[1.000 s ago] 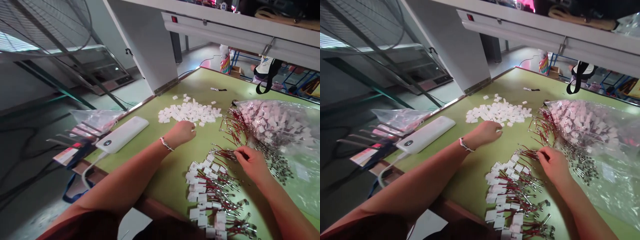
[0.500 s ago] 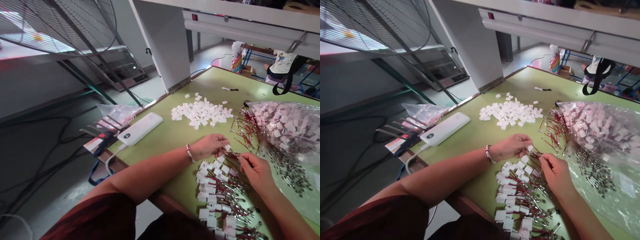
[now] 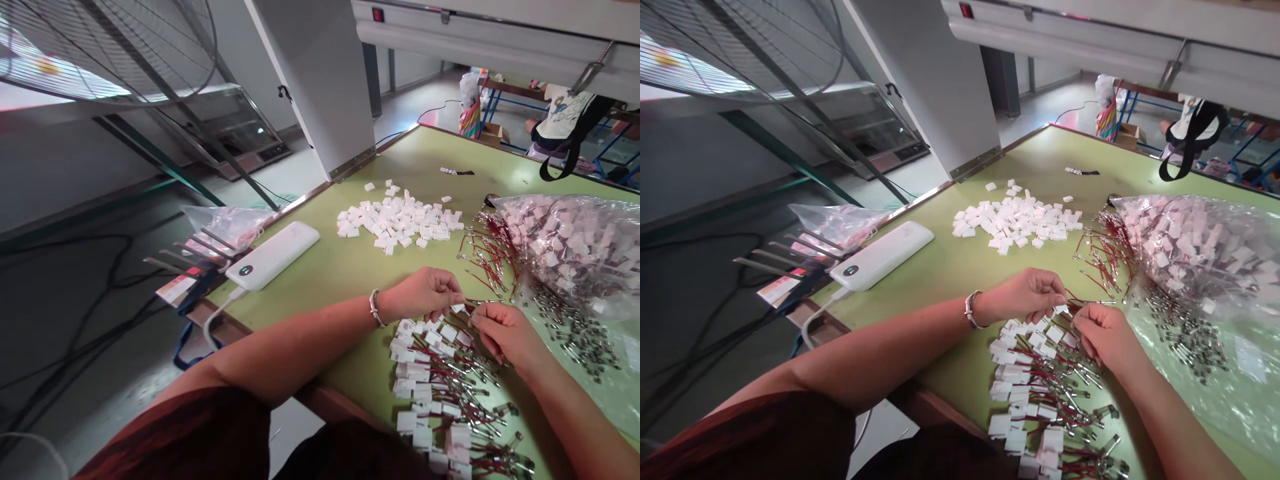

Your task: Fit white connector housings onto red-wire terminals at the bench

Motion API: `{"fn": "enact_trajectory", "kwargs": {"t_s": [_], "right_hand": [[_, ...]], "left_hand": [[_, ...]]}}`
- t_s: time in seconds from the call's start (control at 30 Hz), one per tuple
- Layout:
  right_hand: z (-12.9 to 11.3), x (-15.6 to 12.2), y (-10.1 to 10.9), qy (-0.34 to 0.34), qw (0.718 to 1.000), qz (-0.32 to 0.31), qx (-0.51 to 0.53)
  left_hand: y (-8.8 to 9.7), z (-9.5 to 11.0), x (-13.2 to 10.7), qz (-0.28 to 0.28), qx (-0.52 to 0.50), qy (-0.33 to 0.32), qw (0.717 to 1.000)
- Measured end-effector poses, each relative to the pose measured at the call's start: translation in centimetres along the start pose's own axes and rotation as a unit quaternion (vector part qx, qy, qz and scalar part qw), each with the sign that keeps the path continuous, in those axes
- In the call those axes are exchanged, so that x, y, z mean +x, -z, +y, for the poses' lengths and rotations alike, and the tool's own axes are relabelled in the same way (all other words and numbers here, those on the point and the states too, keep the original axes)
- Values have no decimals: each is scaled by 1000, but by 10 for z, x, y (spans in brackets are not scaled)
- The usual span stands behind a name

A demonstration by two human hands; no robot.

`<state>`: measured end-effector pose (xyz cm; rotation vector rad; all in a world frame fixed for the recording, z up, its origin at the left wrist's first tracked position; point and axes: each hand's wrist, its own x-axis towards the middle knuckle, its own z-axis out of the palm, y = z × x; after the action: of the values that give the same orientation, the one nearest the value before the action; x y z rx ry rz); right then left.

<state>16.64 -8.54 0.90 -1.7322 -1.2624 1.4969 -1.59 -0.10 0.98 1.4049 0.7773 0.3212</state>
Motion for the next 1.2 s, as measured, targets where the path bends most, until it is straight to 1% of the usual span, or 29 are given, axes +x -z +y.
{"fn": "enact_trajectory", "kwargs": {"t_s": [0.1,0.27,0.33,0.4,0.47,0.53,0.6,0.63,0.67,0.7,0.73,0.8,0.83,0.87,0.9,0.93,0.97,1.0,1.03,1.07,1.1,1.13,1.17,1.2], "right_hand": [[-4,-2,-3,5,1000,18,-3],[-9,-3,-5,91,992,41,-79],[-10,-3,-5,103,988,44,-103],[-11,-4,-7,101,987,30,-122],[-12,-6,-9,101,984,19,-144],[-14,-8,-10,102,983,13,-150],[-15,-9,-5,109,984,-16,-139],[-15,-9,-1,119,983,-29,-138],[-15,-8,5,138,979,-25,-147],[-14,-6,11,161,972,2,-169],[-13,-4,17,187,961,48,-199],[-9,3,25,230,925,135,-270],[-6,6,26,246,907,157,-305],[-3,9,24,260,889,161,-341],[-1,12,20,273,871,151,-379],[1,14,15,283,853,138,-415],[4,16,9,291,834,130,-450],[6,19,4,298,814,127,-483],[9,21,0,303,795,127,-510],[12,24,-3,308,779,131,-530],[16,28,-4,315,765,142,-544],[21,32,-3,327,752,155,-551],[25,36,-1,341,740,169,-555],[29,41,2,356,729,183,-556]], "left_hand": [[-4,1,-1,-21,-1,-4,1000],[-5,0,0,-44,-35,-17,998],[-5,1,0,-58,-37,-17,997],[-6,2,-2,-53,-17,-13,998],[-7,4,-4,-26,23,-21,999],[-7,6,-7,1,62,-43,997],[-5,9,-10,-7,87,-56,995],[-3,11,-12,-23,100,-57,993],[-1,13,-14,-42,119,-56,990],[1,14,-16,-63,143,-57,986],[2,15,-18,-86,172,-59,980],[6,18,-23,-145,225,-66,961],[8,19,-25,-180,241,-64,951],[11,20,-27,-214,250,-59,942],[15,21,-29,-242,253,-51,935],[20,23,-31,-259,252,-43,932],[27,25,-32,-264,249,-34,931],[36,27,-33,-253,248,-29,935],[45,29,-33,-222,250,-29,942],[56,30,-34,-166,257,-32,951],[67,32,-33,-90,272,-37,957],[78,32,-33,4,296,-40,954],[89,32,-32,102,330,-37,938],[98,31,-30,185,376,-26,908]]}}
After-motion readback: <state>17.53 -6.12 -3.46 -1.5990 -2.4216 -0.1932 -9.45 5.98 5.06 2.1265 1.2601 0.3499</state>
